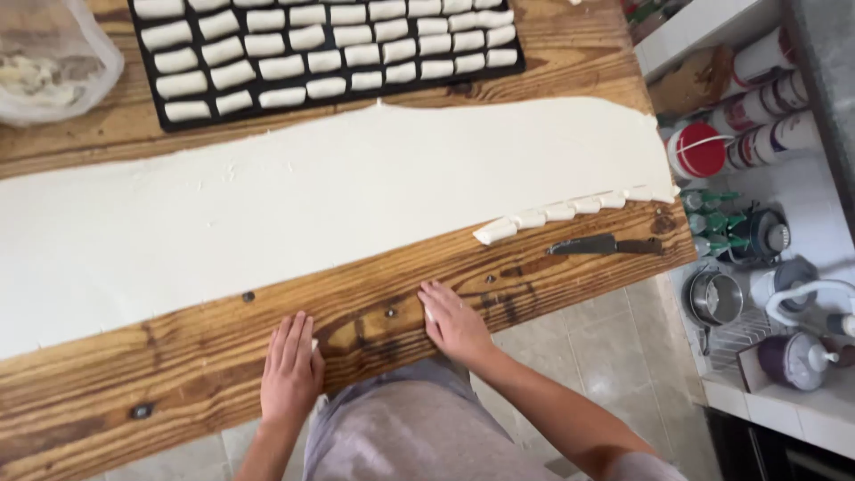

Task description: Cut a long sheet of dough into small rectangular pieces and arrange them neatly on a baking tray.

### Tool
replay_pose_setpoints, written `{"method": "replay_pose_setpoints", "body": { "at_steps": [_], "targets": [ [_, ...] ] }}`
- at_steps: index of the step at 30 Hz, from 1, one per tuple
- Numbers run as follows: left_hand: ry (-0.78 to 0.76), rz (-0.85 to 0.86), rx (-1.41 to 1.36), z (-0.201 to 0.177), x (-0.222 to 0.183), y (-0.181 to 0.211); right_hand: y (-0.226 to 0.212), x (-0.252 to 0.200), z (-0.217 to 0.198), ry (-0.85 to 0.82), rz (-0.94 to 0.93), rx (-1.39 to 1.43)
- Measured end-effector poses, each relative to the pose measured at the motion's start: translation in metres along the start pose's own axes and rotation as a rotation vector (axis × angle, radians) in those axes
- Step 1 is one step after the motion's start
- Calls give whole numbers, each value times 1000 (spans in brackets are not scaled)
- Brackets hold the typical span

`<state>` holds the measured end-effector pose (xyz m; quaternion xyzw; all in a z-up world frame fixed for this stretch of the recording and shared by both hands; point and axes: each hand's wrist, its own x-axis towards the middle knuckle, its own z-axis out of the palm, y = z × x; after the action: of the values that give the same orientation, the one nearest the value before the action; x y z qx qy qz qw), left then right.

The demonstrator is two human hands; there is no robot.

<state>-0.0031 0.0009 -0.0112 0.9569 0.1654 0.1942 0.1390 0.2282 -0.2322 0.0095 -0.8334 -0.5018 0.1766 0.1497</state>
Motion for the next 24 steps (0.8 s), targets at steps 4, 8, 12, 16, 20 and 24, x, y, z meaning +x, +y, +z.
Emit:
{"method": "replay_pose_setpoints", "body": {
  "at_steps": [4,8,12,16,20,24],
  "targets": [
    [-85,-57,145,14,44,0,-7,23,-8,121,-120,-312],
    [-332,-190,70,28,103,-7,-9,77,-14,294,-73,-309],
    [-37,-135,272,20,76,6,-8,62,-27,151,-81,-208],
    [-117,-220,38,5,-2,19,21,-4,-8,-108,-43,6],
    [-47,-405,11,16,-37,10,53,-22,-20,98,-215,140],
    [-223,-814,-648,23,90,-2,63,52,-87,-246,517,704]
  ]
}}
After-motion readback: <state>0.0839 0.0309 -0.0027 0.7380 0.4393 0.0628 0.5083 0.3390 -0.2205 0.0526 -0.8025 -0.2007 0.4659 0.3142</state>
